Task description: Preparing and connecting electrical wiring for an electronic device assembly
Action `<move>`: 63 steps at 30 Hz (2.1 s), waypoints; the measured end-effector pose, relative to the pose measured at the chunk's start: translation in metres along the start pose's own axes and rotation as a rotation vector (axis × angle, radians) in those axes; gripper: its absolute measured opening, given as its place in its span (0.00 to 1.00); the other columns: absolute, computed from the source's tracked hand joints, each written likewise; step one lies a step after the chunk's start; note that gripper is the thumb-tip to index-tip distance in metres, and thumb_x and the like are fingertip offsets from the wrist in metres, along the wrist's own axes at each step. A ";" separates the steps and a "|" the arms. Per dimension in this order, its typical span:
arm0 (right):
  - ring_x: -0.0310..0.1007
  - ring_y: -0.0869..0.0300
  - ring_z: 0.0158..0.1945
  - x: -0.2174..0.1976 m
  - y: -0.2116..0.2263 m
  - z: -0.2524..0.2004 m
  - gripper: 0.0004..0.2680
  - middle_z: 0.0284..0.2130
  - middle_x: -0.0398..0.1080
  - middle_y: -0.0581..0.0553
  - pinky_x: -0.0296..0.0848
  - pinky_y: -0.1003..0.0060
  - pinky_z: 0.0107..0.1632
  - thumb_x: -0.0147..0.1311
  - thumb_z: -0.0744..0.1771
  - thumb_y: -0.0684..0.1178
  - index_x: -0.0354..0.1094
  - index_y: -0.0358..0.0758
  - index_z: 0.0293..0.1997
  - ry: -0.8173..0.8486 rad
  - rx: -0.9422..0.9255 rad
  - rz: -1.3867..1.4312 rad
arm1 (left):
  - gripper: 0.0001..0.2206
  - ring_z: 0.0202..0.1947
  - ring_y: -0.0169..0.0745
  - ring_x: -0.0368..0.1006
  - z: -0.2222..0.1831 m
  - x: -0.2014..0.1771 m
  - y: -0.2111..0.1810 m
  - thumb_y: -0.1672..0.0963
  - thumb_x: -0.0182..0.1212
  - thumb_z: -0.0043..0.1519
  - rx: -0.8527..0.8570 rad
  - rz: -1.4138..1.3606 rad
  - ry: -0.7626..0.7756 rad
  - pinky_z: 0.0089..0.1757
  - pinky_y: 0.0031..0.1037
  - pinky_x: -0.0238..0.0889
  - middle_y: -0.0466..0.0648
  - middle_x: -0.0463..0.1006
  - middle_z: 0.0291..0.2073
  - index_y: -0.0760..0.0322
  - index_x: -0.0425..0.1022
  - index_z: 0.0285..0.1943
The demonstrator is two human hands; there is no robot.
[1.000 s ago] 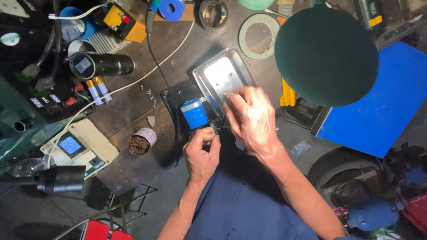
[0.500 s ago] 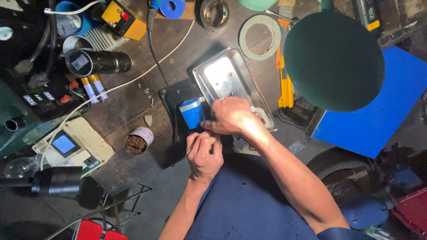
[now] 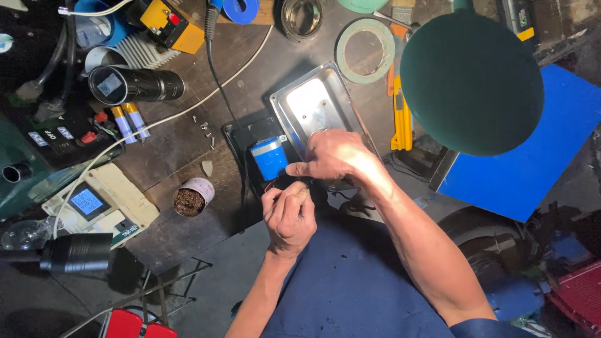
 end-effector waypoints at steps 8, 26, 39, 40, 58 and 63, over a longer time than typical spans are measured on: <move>0.74 0.56 0.21 0.020 -0.006 0.006 0.18 0.08 0.67 0.49 0.72 0.62 0.32 0.58 0.64 0.67 0.79 0.43 0.21 0.178 -0.003 0.270 | 0.06 0.31 0.35 0.78 -0.011 0.005 0.003 0.63 0.64 0.60 0.074 0.065 -0.029 0.47 0.32 0.66 0.45 0.83 0.36 0.64 0.75 0.31; 0.60 0.64 0.15 0.038 -0.017 -0.027 0.04 0.09 0.63 0.45 0.58 0.72 0.23 0.51 0.61 0.40 0.73 0.32 0.30 0.011 -0.337 1.151 | 0.04 0.33 0.35 0.79 0.006 -0.008 0.008 0.63 0.67 0.59 0.046 -0.030 -0.048 0.44 0.30 0.68 0.44 0.80 0.34 0.65 0.79 0.40; 0.65 0.64 0.26 0.083 -0.057 -0.027 0.01 0.23 0.69 0.45 0.70 0.69 0.31 0.53 0.69 0.39 0.69 0.34 0.42 -0.170 -0.584 1.277 | 0.03 0.29 0.30 0.77 0.008 0.000 0.007 0.60 0.67 0.61 0.019 -0.007 -0.024 0.43 0.24 0.62 0.37 0.78 0.28 0.58 0.77 0.38; 0.65 0.64 0.26 0.085 -0.058 -0.032 0.01 0.23 0.69 0.45 0.70 0.69 0.31 0.53 0.69 0.39 0.69 0.34 0.42 -0.171 -0.582 1.278 | 0.03 0.29 0.30 0.77 0.006 0.000 0.008 0.60 0.67 0.61 0.018 -0.008 -0.023 0.43 0.24 0.62 0.37 0.78 0.28 0.58 0.77 0.38; 0.80 0.51 0.33 0.093 -0.050 -0.046 0.03 0.28 0.78 0.42 0.78 0.57 0.40 0.57 0.68 0.43 0.77 0.43 0.43 -0.570 -0.492 0.752 | 0.03 0.24 0.31 0.70 -0.007 0.030 0.060 0.62 0.64 0.58 -0.976 -0.715 0.448 0.31 0.26 0.66 0.51 0.79 0.22 0.70 0.77 0.38; 0.78 0.47 0.33 0.082 -0.045 -0.057 0.03 0.28 0.75 0.38 0.77 0.52 0.40 0.54 0.68 0.40 0.73 0.40 0.42 -0.561 -0.482 0.747 | 0.09 0.23 0.30 0.71 -0.007 0.026 0.066 0.62 0.69 0.56 -0.923 -0.589 0.425 0.28 0.26 0.68 0.54 0.80 0.21 0.74 0.80 0.43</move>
Point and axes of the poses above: each hand's wrist, its own z-axis towards the middle knuckle, its own x-axis out of the palm, y = z × x, the point moved 8 cm from there along z, towards the middle knuckle
